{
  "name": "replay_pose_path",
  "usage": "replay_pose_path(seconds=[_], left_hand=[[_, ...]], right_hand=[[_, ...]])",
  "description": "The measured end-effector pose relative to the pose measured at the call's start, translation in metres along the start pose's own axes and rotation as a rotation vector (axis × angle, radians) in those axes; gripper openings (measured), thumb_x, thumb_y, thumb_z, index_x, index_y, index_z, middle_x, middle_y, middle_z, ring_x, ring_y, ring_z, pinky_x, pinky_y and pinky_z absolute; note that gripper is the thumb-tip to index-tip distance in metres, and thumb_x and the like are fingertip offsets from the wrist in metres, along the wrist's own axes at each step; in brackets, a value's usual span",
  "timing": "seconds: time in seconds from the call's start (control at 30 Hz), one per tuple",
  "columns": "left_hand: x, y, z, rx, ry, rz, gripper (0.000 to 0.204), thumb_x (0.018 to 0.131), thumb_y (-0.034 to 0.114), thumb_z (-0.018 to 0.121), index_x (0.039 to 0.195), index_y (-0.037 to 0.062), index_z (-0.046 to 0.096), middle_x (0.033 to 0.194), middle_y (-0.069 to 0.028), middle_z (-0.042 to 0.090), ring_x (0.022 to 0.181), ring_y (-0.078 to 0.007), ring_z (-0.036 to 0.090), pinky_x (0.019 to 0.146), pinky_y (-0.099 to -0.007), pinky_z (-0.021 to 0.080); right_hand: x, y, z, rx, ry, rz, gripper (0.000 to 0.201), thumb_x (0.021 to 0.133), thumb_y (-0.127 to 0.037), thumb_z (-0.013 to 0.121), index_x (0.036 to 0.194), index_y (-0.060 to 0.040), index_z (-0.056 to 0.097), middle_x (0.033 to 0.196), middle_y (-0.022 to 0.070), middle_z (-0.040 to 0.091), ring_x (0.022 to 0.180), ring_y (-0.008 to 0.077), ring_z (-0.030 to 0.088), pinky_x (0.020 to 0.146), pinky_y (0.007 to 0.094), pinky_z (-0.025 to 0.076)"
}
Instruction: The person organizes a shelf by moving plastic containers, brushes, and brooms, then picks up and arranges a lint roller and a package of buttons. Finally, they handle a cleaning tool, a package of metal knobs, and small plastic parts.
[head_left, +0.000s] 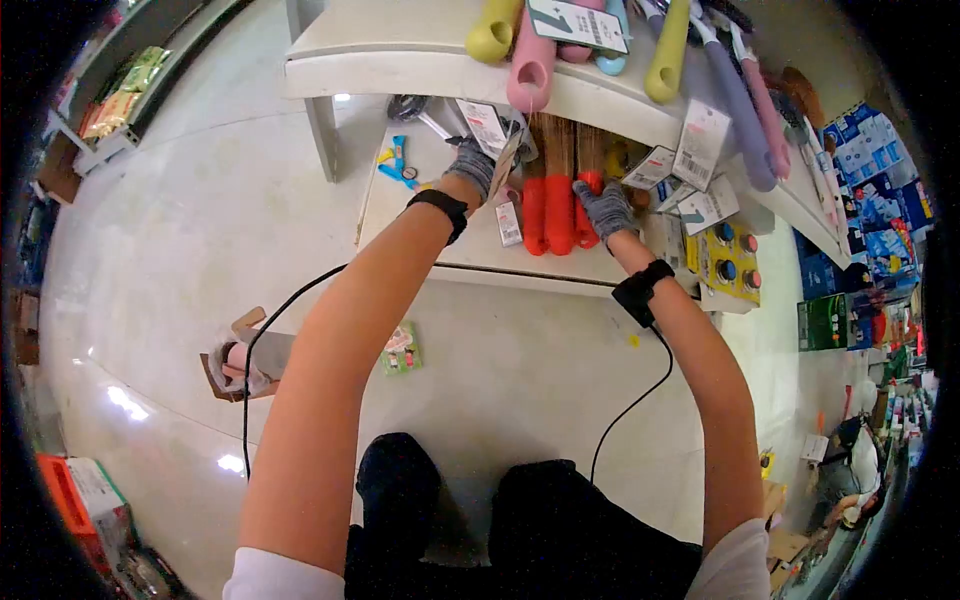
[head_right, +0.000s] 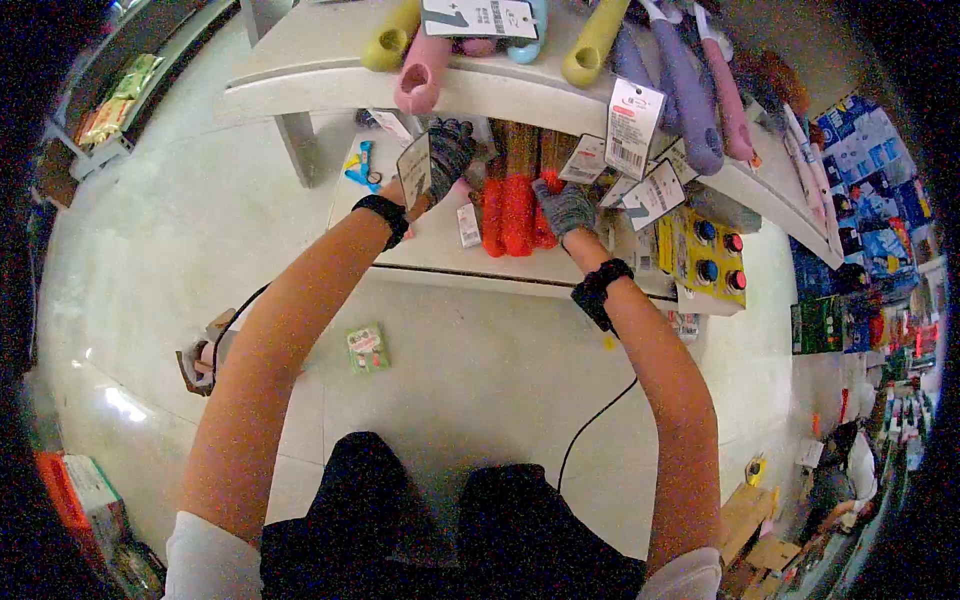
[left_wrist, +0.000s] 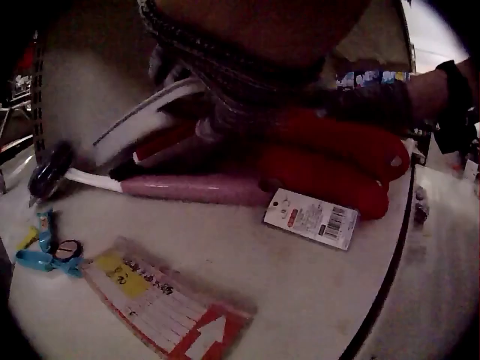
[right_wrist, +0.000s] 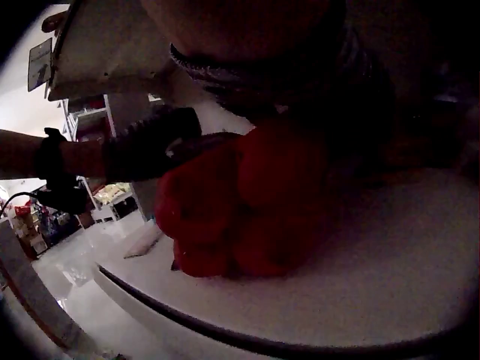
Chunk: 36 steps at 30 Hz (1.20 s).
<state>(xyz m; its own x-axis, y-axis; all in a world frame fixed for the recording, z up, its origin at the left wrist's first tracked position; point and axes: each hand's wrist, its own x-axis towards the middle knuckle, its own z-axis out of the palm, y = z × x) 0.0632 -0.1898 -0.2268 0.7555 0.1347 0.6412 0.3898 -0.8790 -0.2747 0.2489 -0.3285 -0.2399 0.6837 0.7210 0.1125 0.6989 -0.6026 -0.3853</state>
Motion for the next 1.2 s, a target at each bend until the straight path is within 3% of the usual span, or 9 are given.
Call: replay_pose_path(seconds=[0.3,0.43,0.47,0.53,0.63,0.8,0.87,1.07,1.2], left_hand=[[0.007,0.000,-0.034,-0.352,-0.158,-0.258,0.024,0.077,0.010,0.042,0.098,0.0037,0.051,0.095,-0.0146,0.051,0.090,-0.0285,0.048,0.078,-0.0343,0.040],[-0.009,0.008,-0.057,-0.590,-0.091,-0.268,0.028,0.076,0.011,0.042,0.103,0.0002,0.045,0.092,-0.0163,0.051,0.084,-0.0310,0.050,0.069,-0.0407,0.043],[-0.014,0.013,-0.054,-0.843,-0.050,-0.378,0.028,0.076,0.010,0.042,0.101,0.0001,0.045,0.091,-0.0163,0.051,0.082,-0.0319,0.051,0.066,-0.0422,0.043],[-0.017,0.028,-0.095,-0.663,-0.038,-0.225,0.023,0.074,0.009,0.044,0.096,0.0013,0.048,0.085,-0.0151,0.051,0.076,-0.0316,0.051,0.059,-0.0417,0.043],[-0.029,0.044,-0.144,-0.057,-0.242,0.098,0.016,0.073,0.011,0.047,0.087,0.0038,0.050,0.077,-0.0141,0.052,0.070,-0.0302,0.052,0.054,-0.0395,0.042],[-0.037,0.081,-0.250,-0.360,-0.311,-0.053,0.013,0.073,0.017,0.049,0.078,0.0054,0.048,0.067,-0.0131,0.050,0.058,-0.0293,0.051,0.050,-0.0388,0.041],[-0.054,0.086,-0.263,-0.316,-0.361,-0.005,0.014,0.072,0.018,0.049,0.079,0.0055,0.048,0.066,-0.0131,0.049,0.057,-0.0290,0.051,0.050,-0.0387,0.042],[-0.102,0.096,-0.269,-0.073,-0.827,0.144,0.017,0.071,0.010,0.049,0.087,0.0049,0.054,0.078,-0.0109,0.050,0.073,-0.0232,0.052,0.050,-0.0332,0.045],[-0.119,0.099,-0.263,-0.119,-0.974,0.085,0.021,0.071,0.012,0.051,0.091,0.0071,0.055,0.083,-0.0106,0.050,0.076,-0.0238,0.052,0.051,-0.0349,0.046]], right_hand=[[-0.009,0.025,-0.037,-0.241,-0.038,-0.067,0.051,0.079,-0.044,0.044,0.103,0.0002,0.050,0.099,0.0210,0.054,0.092,0.0344,0.051,0.078,0.0379,0.041],[-0.076,-0.007,-0.071,0.286,0.299,-0.293,0.043,0.084,-0.038,0.039,0.099,-0.0005,0.053,0.088,0.0182,0.058,0.082,0.0311,0.054,0.071,0.0373,0.043],[-0.079,0.006,-0.048,0.500,0.148,-0.337,0.046,0.083,-0.042,0.040,0.098,0.0000,0.053,0.087,0.0182,0.058,0.081,0.0294,0.055,0.071,0.0366,0.044],[-0.100,0.004,-0.031,0.879,-0.341,-0.092,0.052,0.082,-0.049,0.039,0.096,-0.0012,0.053,0.091,0.0181,0.057,0.083,0.0278,0.055,0.070,0.0380,0.044],[-0.165,-0.053,-0.067,1.732,-1.099,0.660,0.064,0.080,-0.054,0.039,0.111,0.0023,0.042,0.108,0.0213,0.049,0.095,0.0259,0.051,0.081,0.0396,0.041],[-0.201,-0.052,-0.045,2.288,-1.371,0.777,0.056,0.081,-0.046,0.042,0.114,-0.0010,0.040,0.110,0.0180,0.049,0.097,0.0281,0.050,0.080,0.0413,0.042],[-0.207,-0.034,-0.028,2.088,-1.331,0.620,0.039,0.080,-0.030,0.051,0.108,-0.0029,0.046,0.103,0.0151,0.053,0.091,0.0251,0.054,0.074,0.0363,0.046],[-0.226,-0.011,-0.014,1.424,-0.449,0.887,0.021,0.077,-0.016,0.056,0.096,-0.0075,0.052,0.081,0.0052,0.058,0.059,0.0195,0.056,0.052,0.0357,0.049],[-0.247,-0.022,-0.043,1.422,-0.333,0.582,0.019,0.077,-0.016,0.056,0.092,-0.0051,0.054,0.077,0.0049,0.058,0.056,0.0169,0.056,0.051,0.0330,0.050]])
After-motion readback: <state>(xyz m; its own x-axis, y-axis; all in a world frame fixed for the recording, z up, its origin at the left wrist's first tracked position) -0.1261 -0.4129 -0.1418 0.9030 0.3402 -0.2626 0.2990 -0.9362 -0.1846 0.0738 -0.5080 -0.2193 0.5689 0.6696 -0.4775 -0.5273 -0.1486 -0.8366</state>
